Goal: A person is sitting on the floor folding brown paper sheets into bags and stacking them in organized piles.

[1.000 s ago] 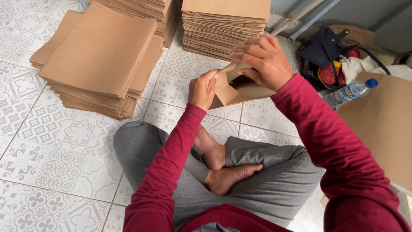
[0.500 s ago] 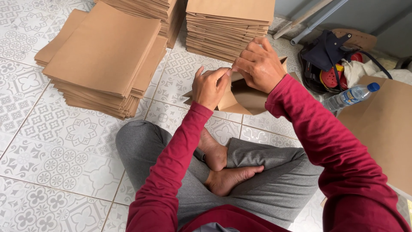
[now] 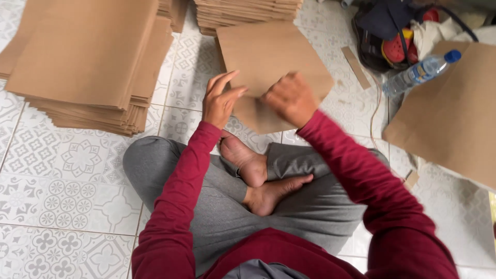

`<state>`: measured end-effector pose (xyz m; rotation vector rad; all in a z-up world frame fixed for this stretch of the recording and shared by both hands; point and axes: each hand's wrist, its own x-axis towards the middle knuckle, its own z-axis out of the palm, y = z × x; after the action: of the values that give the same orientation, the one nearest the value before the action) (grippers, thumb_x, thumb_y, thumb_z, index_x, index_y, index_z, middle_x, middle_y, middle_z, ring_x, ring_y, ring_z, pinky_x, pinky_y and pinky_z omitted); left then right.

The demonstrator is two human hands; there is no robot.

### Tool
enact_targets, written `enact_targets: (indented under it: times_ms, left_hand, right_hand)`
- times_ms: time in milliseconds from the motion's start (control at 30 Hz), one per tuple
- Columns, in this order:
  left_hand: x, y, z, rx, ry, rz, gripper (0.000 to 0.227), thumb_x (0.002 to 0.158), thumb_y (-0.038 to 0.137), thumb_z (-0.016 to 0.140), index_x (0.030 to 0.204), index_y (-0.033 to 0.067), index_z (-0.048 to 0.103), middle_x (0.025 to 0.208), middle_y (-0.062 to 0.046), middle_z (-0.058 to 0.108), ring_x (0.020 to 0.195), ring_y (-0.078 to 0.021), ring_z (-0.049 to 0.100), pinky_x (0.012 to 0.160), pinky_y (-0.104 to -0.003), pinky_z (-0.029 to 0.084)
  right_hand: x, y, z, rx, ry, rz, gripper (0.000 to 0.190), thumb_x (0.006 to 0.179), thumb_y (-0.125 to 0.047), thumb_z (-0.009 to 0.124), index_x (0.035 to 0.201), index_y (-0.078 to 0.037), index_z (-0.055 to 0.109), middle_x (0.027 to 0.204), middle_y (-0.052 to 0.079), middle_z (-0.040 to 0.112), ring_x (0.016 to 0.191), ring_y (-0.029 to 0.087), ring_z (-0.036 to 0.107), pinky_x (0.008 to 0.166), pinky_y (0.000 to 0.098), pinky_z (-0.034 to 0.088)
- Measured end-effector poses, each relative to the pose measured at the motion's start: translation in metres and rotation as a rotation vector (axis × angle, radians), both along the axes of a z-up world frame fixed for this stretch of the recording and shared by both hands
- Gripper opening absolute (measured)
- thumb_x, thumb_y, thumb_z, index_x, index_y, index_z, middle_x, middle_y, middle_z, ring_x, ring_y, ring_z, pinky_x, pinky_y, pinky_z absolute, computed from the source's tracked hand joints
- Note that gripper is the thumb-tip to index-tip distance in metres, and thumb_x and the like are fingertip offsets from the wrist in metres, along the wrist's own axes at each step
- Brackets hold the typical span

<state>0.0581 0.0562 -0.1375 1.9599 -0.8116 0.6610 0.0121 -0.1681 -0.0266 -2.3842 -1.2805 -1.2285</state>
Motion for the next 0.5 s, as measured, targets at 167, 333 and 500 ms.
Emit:
enact_targets:
  times_ms: [167,333,500]
  left_hand:
    - [-0.024,0.031,-0.082,0.069,0.287,-0.086,0.021,0.097,0.005,0.068,0.110,0.0171,0.080,0.150,-0.021,0.048,0.126,-0.0498,0.054,0.106,-0.061,0.044]
    - [-0.025,0.049,-0.125,0.172,0.598,-0.067,0.032,0.093,-0.002,0.069,0.120,0.0157,0.074,0.154,-0.018,0.034,0.119,-0.0452,0.060,0.103,-0.056,0.052]
    - [-0.002,0.044,-0.149,0.279,0.786,-0.012,0.056,0.089,0.000,0.072,0.133,0.0298,0.054,0.139,-0.003,0.041,0.124,-0.0348,0.059,0.105,-0.047,0.052]
  right_hand:
    - [-0.043,0.014,-0.123,0.148,0.296,-0.003,0.023,0.103,-0.033,0.061,0.097,-0.012,0.067,0.088,0.009,0.059,0.082,0.028,0.057,0.086,0.0459,0.043]
    - [-0.065,-0.045,-0.148,0.281,0.627,-0.066,0.055,0.088,-0.058,0.073,0.116,-0.011,0.067,0.114,0.012,0.062,0.105,0.035,0.056,0.093,0.0479,0.042]
    - [-0.049,-0.126,-0.190,0.559,1.027,-0.393,0.075,0.080,0.003,0.084,0.147,-0.011,0.052,0.121,0.018,0.042,0.108,0.042,0.058,0.098,0.0454,0.052]
